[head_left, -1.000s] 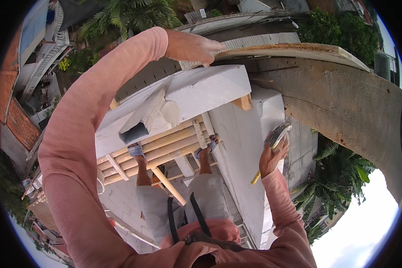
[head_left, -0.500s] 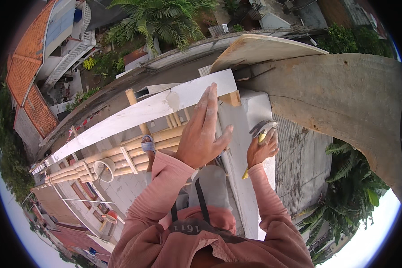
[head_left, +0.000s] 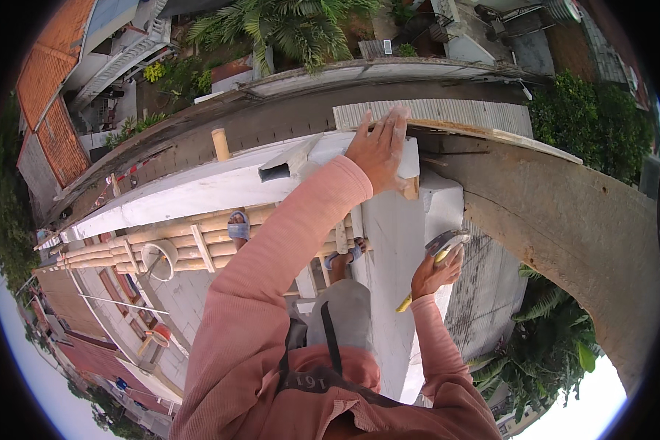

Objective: The person constructs a wall by receiving wooden boards from another person, placing a wooden beam, and securing nails with a hammer while working on a bamboo scaffold.

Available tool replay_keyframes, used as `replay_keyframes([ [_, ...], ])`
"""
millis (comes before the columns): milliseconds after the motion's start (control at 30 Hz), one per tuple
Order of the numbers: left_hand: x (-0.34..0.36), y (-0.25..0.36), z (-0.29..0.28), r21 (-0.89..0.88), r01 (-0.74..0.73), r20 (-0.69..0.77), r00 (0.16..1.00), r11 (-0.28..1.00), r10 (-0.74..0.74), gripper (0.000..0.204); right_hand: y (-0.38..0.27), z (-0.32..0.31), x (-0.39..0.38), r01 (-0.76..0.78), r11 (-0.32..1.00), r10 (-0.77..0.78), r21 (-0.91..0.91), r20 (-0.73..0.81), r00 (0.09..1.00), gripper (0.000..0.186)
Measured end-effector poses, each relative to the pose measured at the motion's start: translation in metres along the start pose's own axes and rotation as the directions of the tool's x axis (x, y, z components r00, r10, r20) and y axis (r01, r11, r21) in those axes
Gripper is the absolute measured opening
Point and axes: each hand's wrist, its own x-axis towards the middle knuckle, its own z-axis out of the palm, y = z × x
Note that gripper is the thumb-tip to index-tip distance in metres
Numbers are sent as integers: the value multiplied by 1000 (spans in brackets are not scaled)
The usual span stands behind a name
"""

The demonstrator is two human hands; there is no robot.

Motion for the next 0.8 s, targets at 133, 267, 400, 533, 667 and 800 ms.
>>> replay_keyframes([
  [133, -1, 7, -1, -77, -6, -110, 994, 997, -3, 125, 11, -2, -1, 68, 997, -66, 38, -52, 996, 71],
  [267, -4, 1, 8, -160, -31, -259, 966, 987, -12, 103, 9, -1, 2, 9, 1000, -9, 5, -55, 998, 69],
  [400, -5, 2, 13, -224, -38, -337, 941, 974, -41, 87, 1, -5, 5, -38, 999, 39, 20, -57, 998, 70],
  [533, -7, -1, 13, -277, -74, -362, 932, 958, -32, 80, -22, -16, 7, -43, 994, 47, 102, -32, 998, 70],
  [667, -8, -2, 10, -282, -83, -332, 943, 956, -16, 71, -24, -19, 7, 9, 988, -2, 153, -48, 999, 67],
  [800, -3, 3, 12, -311, -125, -334, 943, 942, 14, 69, -16, -22, 7, 23, 990, -21, 139, -10, 1000, 64],
])
